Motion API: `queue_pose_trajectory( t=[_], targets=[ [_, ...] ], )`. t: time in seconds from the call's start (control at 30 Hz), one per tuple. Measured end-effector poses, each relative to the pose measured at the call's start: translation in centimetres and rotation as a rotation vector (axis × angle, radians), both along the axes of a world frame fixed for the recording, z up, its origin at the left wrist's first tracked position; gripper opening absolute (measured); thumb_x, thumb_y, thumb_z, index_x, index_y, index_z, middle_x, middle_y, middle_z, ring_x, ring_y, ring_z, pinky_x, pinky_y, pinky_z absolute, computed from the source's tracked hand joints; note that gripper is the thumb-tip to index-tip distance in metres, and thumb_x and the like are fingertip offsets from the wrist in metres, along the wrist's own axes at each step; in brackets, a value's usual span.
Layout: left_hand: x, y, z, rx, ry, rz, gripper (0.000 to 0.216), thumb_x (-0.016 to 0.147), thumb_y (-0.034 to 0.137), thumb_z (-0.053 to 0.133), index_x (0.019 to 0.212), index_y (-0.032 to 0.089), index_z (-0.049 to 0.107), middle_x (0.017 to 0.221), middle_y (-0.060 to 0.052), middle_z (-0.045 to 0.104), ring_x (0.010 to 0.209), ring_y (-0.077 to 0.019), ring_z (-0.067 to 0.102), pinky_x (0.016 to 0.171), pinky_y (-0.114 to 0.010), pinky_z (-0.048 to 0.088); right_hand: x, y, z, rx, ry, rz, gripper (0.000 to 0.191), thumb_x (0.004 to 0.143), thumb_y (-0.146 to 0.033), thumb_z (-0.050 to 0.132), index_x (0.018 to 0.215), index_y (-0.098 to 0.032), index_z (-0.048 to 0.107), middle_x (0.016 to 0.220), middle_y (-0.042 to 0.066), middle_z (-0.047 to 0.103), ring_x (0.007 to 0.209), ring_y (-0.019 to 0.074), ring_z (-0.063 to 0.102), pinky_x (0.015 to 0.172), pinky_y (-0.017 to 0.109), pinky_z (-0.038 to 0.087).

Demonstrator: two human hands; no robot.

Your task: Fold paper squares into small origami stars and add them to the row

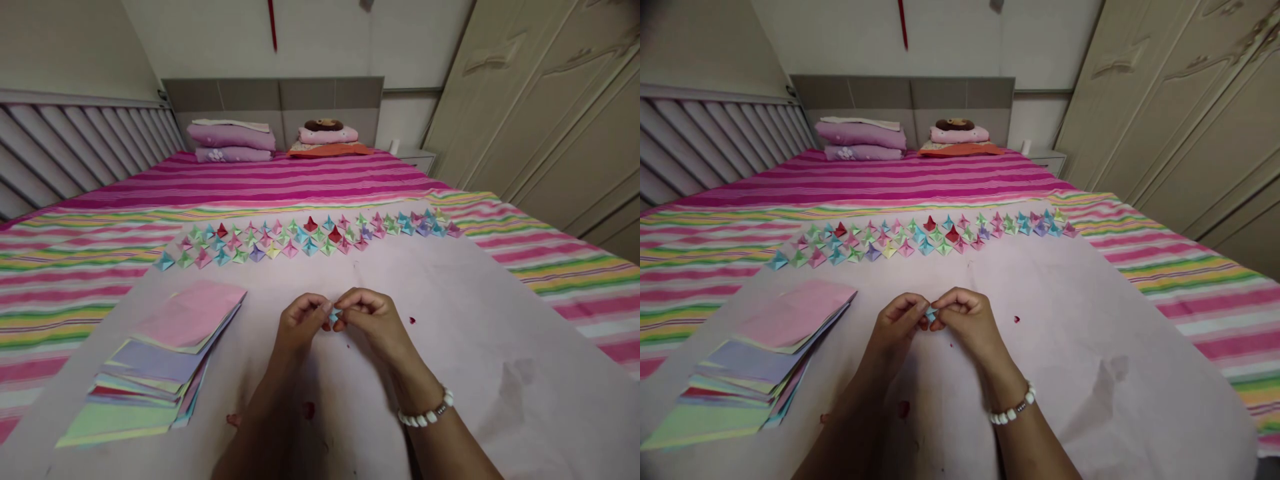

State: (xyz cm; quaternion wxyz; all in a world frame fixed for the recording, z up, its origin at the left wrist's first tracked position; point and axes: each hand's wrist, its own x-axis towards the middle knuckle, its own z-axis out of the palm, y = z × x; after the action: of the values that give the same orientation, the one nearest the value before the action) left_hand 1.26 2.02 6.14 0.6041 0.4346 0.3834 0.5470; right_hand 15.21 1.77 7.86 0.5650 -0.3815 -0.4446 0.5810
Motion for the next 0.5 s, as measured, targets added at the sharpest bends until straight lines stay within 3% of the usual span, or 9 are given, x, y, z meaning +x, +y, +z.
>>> queue_pose_trajectory(
  t=[0.13,0.3,0.5],
  targets=[
    [0.06,0.12,-0.23,0.013,-0.031,-0.030,0.022,0.063,0.029,0.078,0.074,0.017,0.064,0.056,0.002,0.062,0.055,-0.0105,0.057,0.057,-0.023,0.044,0.13,-0.05,-0.03,0.017,-0.011,0.026,0.008,0.062,-0.015,0.071,0.068,-0.019,0.069,0.056,0.000,0.068,0.050,0.0147,0.064,0.056,0.028,0.052],
    [0.02,-0.05,0.06,0.063,-0.043,0.012,0.020,0.066,0.025,0.077,0.076,0.017,0.062,0.060,0.002,0.066,0.058,-0.0106,0.062,0.062,-0.023,0.048,0.37,-0.17,0.00,0.022,0.087,0.105,0.027,0.067,-0.022,0.074,0.093,-0.019,0.069,0.071,0.001,0.071,0.061,0.0150,0.066,0.066,0.029,0.053],
    [0.40,-0.32,-0.02,0.155,-0.009,0.009,0.022,0.069,0.026,0.076,0.082,0.015,0.062,0.066,-0.001,0.069,0.062,-0.0135,0.066,0.065,-0.025,0.052,0.33,0.00,-0.26,-0.045,0.038,0.072,0.023,0.061,-0.029,0.082,0.076,-0.016,0.070,0.059,0.001,0.069,0.058,0.0139,0.064,0.063,0.027,0.051]
  ],
)
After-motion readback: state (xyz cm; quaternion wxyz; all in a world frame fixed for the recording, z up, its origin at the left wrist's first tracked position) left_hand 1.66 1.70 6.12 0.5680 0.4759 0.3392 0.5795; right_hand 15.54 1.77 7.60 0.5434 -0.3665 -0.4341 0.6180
